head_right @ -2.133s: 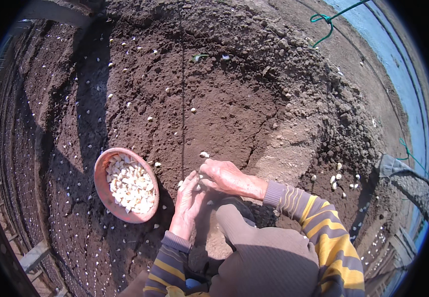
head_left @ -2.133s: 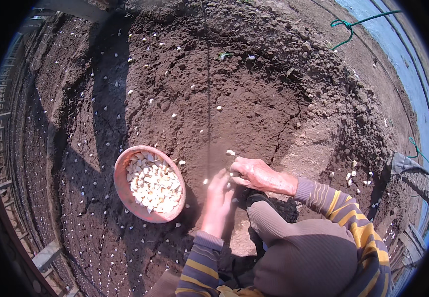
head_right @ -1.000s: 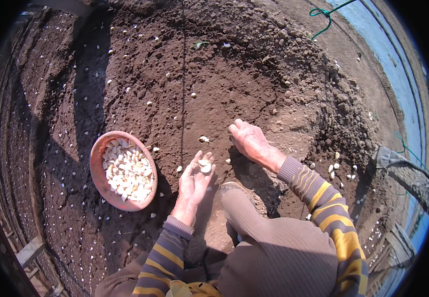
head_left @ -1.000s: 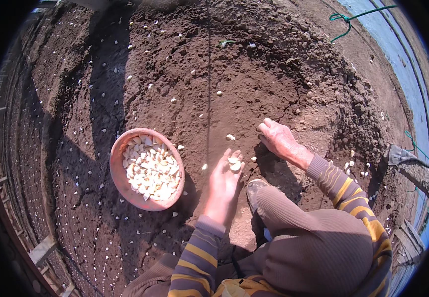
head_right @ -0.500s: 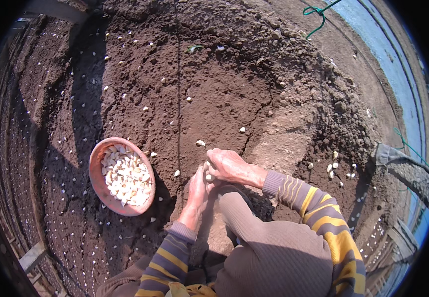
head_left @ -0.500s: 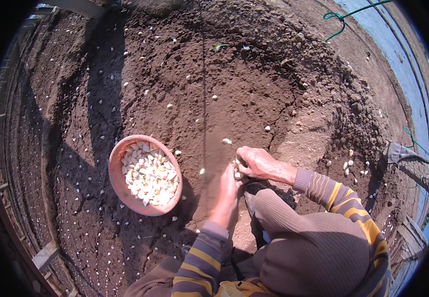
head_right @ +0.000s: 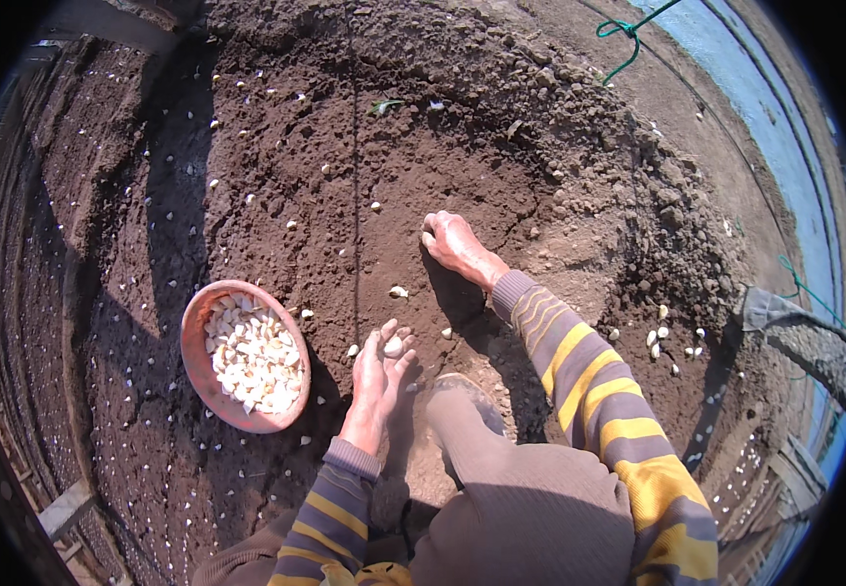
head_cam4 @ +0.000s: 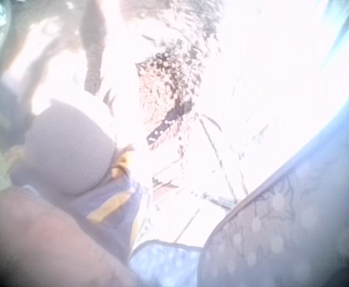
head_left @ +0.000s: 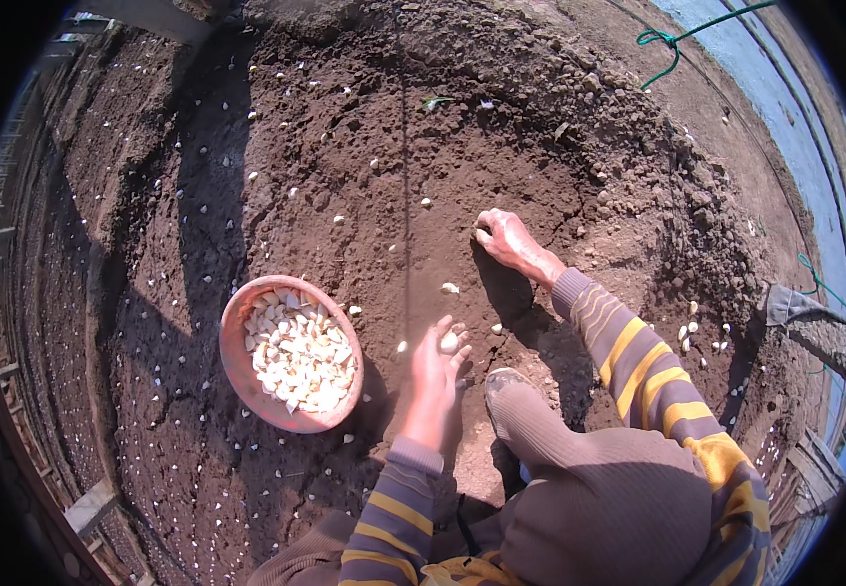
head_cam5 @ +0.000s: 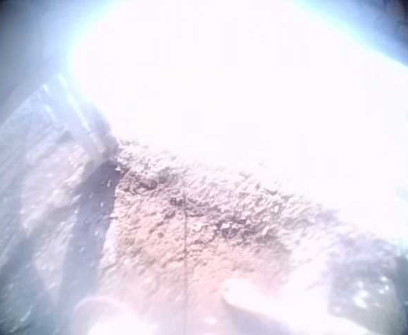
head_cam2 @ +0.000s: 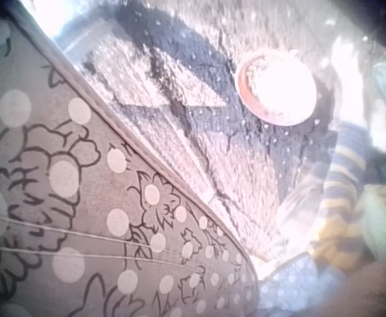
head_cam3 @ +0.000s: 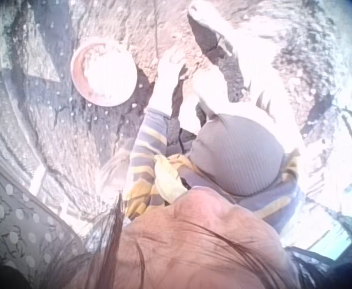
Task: The person places white seeds from a pink bowl into prepared furrows in the soil by hand. The person moves along the row, picking up seeds and setting them at intervals in the tilled ground.
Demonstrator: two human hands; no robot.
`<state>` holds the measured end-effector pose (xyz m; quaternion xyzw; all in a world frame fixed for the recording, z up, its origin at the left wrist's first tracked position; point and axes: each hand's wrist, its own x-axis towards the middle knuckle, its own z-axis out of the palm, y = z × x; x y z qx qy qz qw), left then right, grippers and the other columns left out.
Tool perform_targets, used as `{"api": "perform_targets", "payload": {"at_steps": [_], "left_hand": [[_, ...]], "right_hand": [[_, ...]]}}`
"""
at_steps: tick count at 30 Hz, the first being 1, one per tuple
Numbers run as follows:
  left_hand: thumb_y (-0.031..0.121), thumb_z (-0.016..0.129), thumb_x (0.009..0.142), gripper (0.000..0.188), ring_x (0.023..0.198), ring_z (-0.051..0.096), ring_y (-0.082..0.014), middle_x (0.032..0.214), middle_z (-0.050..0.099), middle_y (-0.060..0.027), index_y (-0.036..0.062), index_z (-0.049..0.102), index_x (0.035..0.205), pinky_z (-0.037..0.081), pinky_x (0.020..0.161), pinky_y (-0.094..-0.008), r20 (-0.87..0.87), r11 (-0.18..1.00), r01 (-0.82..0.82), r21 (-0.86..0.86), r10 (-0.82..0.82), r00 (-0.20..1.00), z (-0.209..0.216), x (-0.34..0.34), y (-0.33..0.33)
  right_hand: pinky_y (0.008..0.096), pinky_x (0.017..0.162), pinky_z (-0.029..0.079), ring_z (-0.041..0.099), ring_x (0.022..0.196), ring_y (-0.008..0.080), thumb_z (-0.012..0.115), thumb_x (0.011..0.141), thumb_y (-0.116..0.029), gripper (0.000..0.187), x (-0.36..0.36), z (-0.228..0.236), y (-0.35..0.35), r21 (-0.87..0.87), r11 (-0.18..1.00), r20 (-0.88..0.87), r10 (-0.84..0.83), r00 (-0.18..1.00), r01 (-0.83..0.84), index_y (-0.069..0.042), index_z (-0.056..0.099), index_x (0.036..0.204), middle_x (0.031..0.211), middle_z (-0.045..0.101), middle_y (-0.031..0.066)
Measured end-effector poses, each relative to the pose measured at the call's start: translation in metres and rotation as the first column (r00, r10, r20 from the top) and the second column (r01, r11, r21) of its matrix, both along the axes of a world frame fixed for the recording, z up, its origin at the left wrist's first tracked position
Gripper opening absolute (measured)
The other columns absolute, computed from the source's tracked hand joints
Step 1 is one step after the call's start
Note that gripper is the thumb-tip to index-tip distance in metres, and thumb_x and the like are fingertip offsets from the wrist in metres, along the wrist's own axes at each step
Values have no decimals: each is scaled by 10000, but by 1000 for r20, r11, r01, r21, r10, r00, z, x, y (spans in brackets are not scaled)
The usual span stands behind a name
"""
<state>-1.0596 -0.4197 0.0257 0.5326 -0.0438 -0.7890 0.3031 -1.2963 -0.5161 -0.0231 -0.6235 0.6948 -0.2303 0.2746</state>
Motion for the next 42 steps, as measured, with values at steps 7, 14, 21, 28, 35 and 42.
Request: {"api": "perform_targets", "payload": {"at_steps": [7, 14, 21, 28, 35, 42], "left_hand": [[342, 410, 1045, 423, 1085, 597, -229, 1231, 589, -134, 31, 500, 1319, 498, 896, -359, -41, 1000, 25, 0, -25, 999, -2, 2, -1], [353, 408, 1039, 456, 1205, 546, -274, 1307, 549, -155, 35, 468, 1360, 451, 1011, -399, -105, 998, -54, 7, 55, 993, 6, -1, -9], [379, 431, 1023, 465, 1191, 511, -224, 1346, 522, -56, 99, 478, 1391, 403, 1032, -399, -192, 993, -98, 63, 109, 975, 11, 0, -14], [399, 409, 1041, 561, 1311, 434, -242, 1481, 395, -124, 73, 336, 1492, 334, 1105, -394, 52, 988, 104, -113, -98, 994, 38, -16, -18], [142, 460, 1026, 371, 1195, 562, -250, 1268, 571, -152, -56, 484, 1339, 448, 1031, -359, 528, 836, 157, -525, 175, 831, 64, 23, -41], [172, 551, 958, 402, 1248, 456, -336, 1303, 509, -216, -65, 517, 1281, 336, 1073, -404, 929, 800, 481, -359, 261, 261, 30, 109, -71]], "right_hand": [[502, 747, 497, 615, 861, 421, 602, 851, -88, 112, 10, -6, -6, -47, 994, -130, 88, 988, -94, 6, 550, 883, 849, 588, 232], [499, 693, 489, 591, 827, 422, 594, 798, -24, 163, 15, -9, 6, -92, 995, -280, 20, 960, -48, -17, 505, 935, 878, 546, 207], [441, 779, 519, 628, 909, 378, 654, 881, -221, 277, 67, 89, 76, -1, 923, 303, 367, 879, -385, -14, 589, 1054, 915, 601, 187], [407, 817, 538, 658, 961, 345, 645, 876, -219, 327, 55, 76, 72, 65, 942, 354, 288, 890, -330, 5, 592, 1108, 1031, 651, 206], [244, 632, 536, 658, 781, 115, 671, 909, -189, 280, 20, 44, -1, 450, 893, 817, -408, 408, -8, 26, 578, 1063, 962, 666, 81], [439, 742, 505, 629, 862, 380, 627, 860, -201, 276, 2, 7, -94, -37, 996, 181, -76, 981, 84, 18, 549, 1009, 928, 618, 227]]}}
